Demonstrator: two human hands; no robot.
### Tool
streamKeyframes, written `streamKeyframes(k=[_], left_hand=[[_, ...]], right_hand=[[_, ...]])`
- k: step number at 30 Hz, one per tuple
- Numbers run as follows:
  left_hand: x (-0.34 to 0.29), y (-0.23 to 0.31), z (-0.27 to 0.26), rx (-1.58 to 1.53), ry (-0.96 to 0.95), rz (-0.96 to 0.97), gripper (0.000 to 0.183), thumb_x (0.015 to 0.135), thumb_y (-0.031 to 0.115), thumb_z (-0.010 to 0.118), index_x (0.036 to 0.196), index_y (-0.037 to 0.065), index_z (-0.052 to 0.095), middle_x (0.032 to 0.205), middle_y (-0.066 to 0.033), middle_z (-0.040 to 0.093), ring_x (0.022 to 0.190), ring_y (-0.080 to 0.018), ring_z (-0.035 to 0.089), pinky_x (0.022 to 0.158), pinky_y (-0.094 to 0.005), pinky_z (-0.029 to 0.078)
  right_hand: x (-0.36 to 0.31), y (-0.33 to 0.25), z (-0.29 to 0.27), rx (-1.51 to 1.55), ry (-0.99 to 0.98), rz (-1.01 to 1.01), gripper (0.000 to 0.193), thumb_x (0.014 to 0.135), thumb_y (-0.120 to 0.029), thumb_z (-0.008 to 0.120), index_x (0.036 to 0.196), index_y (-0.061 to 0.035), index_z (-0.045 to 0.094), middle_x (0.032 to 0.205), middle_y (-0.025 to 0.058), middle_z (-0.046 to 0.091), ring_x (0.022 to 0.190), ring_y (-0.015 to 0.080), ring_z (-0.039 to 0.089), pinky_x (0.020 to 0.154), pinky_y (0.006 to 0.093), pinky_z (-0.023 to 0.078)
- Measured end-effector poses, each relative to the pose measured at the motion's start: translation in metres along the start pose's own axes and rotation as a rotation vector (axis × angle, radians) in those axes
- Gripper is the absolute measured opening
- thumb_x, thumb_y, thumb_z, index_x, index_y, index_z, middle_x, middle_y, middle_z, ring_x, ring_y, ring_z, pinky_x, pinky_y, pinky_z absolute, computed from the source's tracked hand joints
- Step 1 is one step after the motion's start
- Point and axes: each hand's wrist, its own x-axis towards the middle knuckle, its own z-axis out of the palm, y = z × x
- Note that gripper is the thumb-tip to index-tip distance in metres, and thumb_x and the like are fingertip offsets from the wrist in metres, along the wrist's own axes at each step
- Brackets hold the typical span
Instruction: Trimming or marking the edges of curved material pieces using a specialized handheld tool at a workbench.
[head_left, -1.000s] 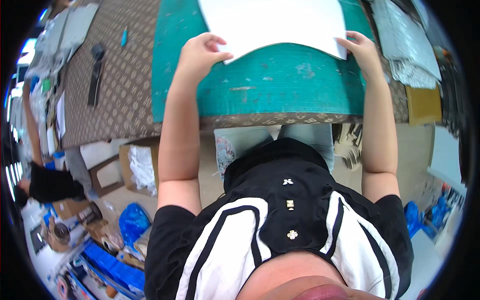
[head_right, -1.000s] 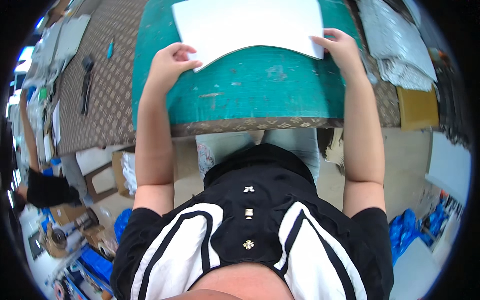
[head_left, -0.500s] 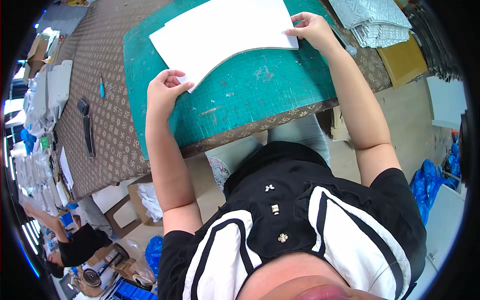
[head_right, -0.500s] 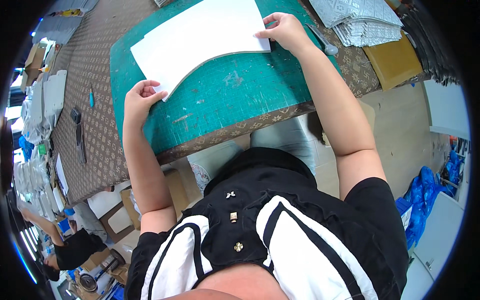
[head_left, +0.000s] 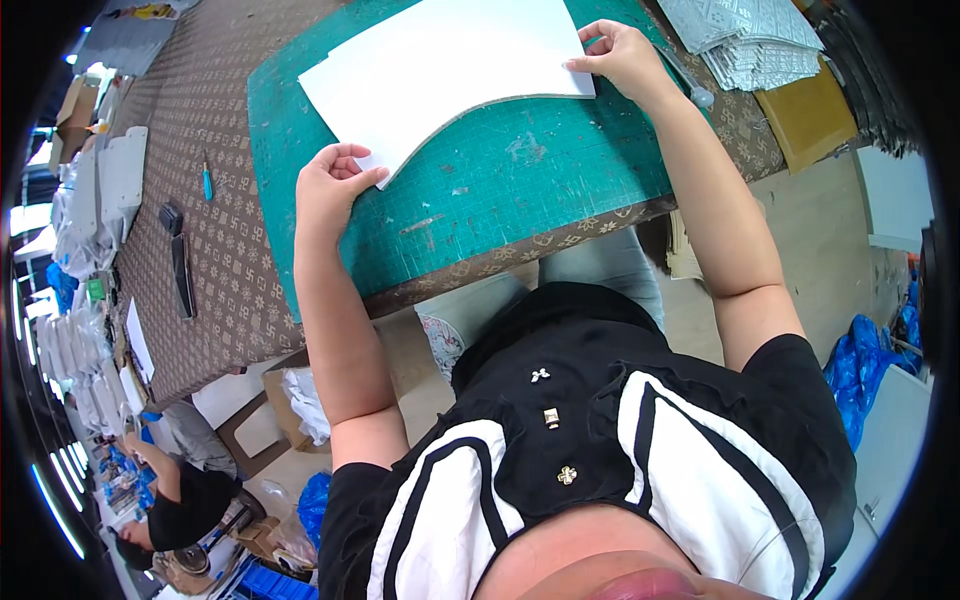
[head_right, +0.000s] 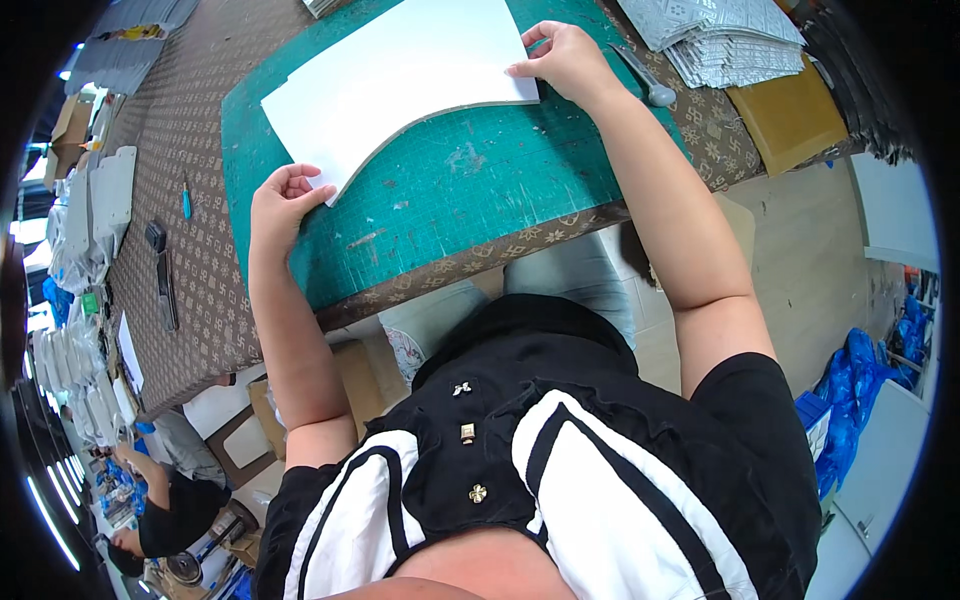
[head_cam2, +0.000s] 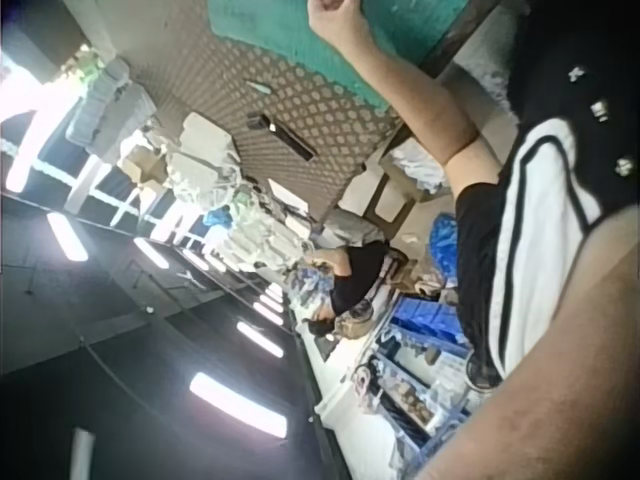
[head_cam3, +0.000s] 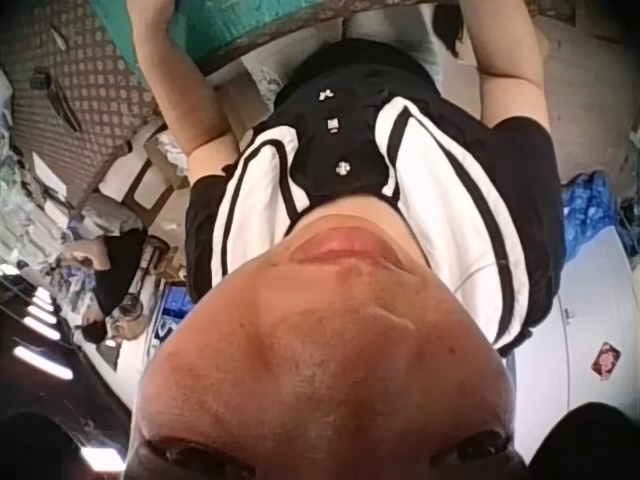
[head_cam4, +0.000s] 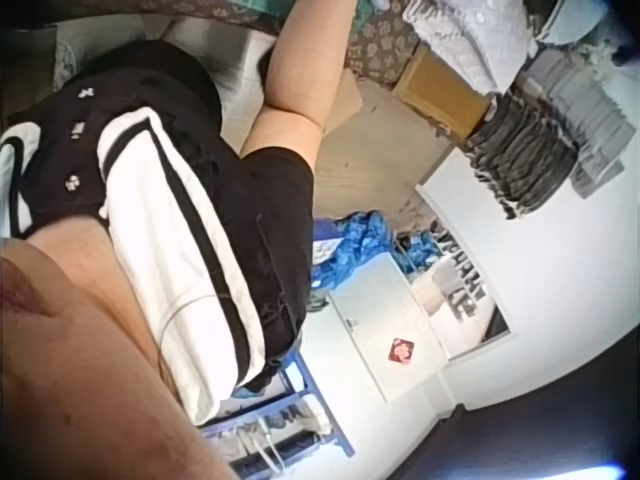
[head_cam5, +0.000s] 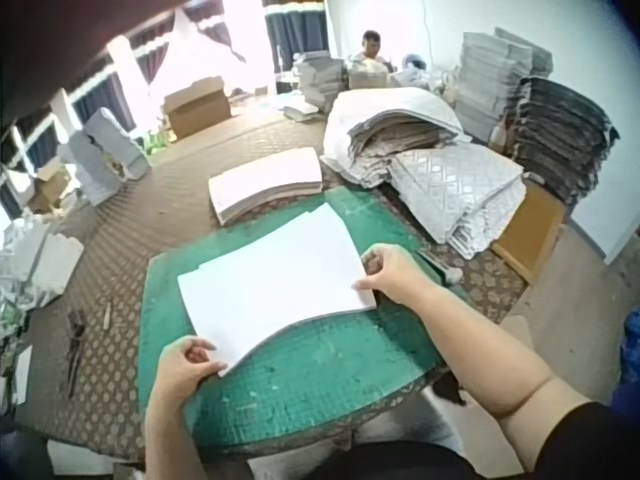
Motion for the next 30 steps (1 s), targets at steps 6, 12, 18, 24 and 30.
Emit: streamKeyframes(k=[6, 12, 18, 24, 30], left_hand=[[0.0, 0.001, -0.002, 0.052, -0.02, 0.022, 0.032, 0.071, 0.005, 0.086, 0.098, 0.001, 0.07, 0.075, 0.0062, 0.054, 0.066, -0.0029, 0.048, 0.059, -0.0173, 0.041], [0.001, -0.008, -0.004, 0.102, 0.019, 0.091, 0.035, 0.067, 0.012, 0.087, 0.096, 0.002, 0.071, 0.073, 0.0036, 0.055, 0.067, -0.0067, 0.051, 0.06, -0.0228, 0.043], [0.001, -0.006, -0.001, 0.093, 0.011, 0.103, 0.038, 0.066, 0.017, 0.089, 0.097, 0.003, 0.072, 0.073, 0.0034, 0.055, 0.067, -0.0069, 0.051, 0.06, -0.0238, 0.043], [0.0, -0.005, -0.003, 0.094, 0.001, 0.089, 0.038, 0.066, 0.018, 0.089, 0.097, 0.003, 0.072, 0.073, 0.0038, 0.055, 0.066, -0.0065, 0.05, 0.059, -0.0228, 0.042], [0.0, -0.005, -0.003, 0.1, -0.007, 0.075, 0.037, 0.067, 0.016, 0.088, 0.098, 0.003, 0.071, 0.074, 0.0047, 0.054, 0.068, -0.0056, 0.05, 0.06, -0.0221, 0.042]], right_hand=[[-0.003, 0.0, 0.0, -0.011, 0.0, -0.012, 0.045, 0.075, -0.028, 0.084, 0.109, -0.0048, 0.068, 0.088, 0.0064, 0.071, 0.08, 0.0143, 0.065, 0.073, 0.0279, 0.049], [0.002, 0.008, -0.003, 0.024, -0.075, -0.039, 0.045, 0.076, -0.027, 0.083, 0.112, -0.0039, 0.067, 0.089, 0.0062, 0.071, 0.08, 0.0131, 0.064, 0.072, 0.0272, 0.048], [0.001, 0.007, -0.005, 0.027, -0.052, -0.004, 0.046, 0.076, -0.026, 0.083, 0.112, -0.0034, 0.067, 0.09, 0.007, 0.071, 0.08, 0.0139, 0.064, 0.072, 0.0278, 0.048], [0.003, 0.002, -0.005, 0.013, -0.085, 0.063, 0.048, 0.078, -0.025, 0.082, 0.116, -0.003, 0.065, 0.093, 0.0078, 0.071, 0.083, 0.014, 0.064, 0.078, 0.0283, 0.047], [0.001, 0.002, -0.004, 0.046, -0.072, 0.049, 0.049, 0.078, -0.025, 0.082, 0.118, -0.0027, 0.064, 0.092, 0.0072, 0.071, 0.084, 0.0139, 0.064, 0.078, 0.0278, 0.047]])
